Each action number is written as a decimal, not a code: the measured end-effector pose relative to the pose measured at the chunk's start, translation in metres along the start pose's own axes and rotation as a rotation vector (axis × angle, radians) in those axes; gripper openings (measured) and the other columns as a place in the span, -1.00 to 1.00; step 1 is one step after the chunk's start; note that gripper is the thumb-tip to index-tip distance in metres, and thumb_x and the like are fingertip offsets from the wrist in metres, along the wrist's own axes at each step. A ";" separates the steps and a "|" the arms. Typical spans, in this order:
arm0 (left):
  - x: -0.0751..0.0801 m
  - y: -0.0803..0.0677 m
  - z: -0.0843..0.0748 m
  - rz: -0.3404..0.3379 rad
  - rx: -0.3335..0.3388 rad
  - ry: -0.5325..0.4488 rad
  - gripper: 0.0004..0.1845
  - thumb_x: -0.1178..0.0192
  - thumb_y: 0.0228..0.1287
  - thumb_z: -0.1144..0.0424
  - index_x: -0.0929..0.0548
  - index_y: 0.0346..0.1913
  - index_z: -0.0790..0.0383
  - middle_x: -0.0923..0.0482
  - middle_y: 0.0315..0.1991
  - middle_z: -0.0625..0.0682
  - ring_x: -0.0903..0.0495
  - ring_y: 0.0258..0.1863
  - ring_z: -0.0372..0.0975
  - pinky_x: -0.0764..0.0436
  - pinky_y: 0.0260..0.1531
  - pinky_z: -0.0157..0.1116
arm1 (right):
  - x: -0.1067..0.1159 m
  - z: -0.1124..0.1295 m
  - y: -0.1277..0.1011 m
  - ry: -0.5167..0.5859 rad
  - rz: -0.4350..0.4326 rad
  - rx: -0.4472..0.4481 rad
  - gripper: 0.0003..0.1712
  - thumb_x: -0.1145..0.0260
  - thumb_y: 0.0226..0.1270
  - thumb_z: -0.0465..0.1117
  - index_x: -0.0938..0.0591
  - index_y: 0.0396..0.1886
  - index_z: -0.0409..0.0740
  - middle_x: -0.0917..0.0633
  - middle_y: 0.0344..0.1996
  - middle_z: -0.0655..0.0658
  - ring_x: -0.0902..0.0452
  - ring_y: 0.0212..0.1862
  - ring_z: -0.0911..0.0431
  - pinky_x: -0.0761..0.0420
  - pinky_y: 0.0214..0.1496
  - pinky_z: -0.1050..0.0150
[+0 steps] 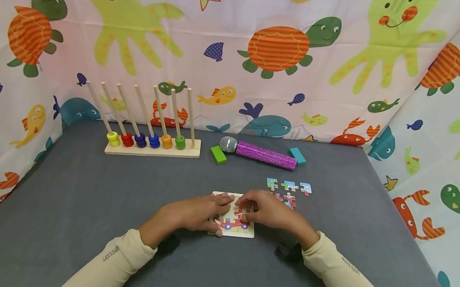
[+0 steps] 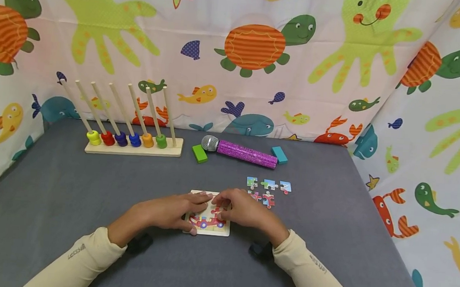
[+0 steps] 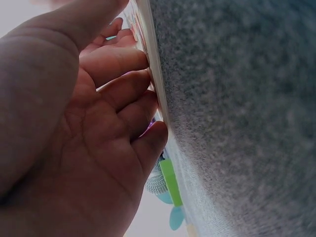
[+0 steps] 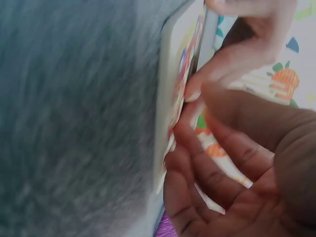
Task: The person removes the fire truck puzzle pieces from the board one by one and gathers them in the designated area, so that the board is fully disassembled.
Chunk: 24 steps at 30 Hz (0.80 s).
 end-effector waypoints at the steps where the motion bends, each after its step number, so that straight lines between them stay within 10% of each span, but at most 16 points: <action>1: 0.000 0.000 0.000 0.001 0.002 0.000 -0.27 -0.32 0.25 -0.01 -0.38 0.38 0.27 -0.06 0.50 0.13 -0.02 0.48 -0.06 -0.15 0.37 -0.09 | -0.001 0.000 0.000 -0.013 -0.004 0.002 -0.72 -0.41 0.17 -0.39 -0.69 -0.09 -0.23 -0.66 -0.28 -0.02 -0.56 -0.25 0.07 -0.58 -0.20 0.23; 24: 0.000 0.000 0.001 -0.006 0.012 0.006 -0.22 -0.32 0.25 -0.01 -0.31 0.43 0.26 -0.03 0.51 0.11 0.00 0.48 -0.07 -0.13 0.38 -0.10 | -0.005 0.002 0.002 -0.087 0.030 0.031 -0.66 -0.41 0.20 -0.32 -0.66 0.00 -0.14 -0.55 -0.29 0.00 -0.43 -0.30 0.11 -0.47 -0.27 0.26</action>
Point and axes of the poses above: each hand's wrist, its own y-axis towards the middle knuckle, its own x-axis out of the back of the hand, z = x × y, the point moved 10 cm from there along y, towards the middle knuckle
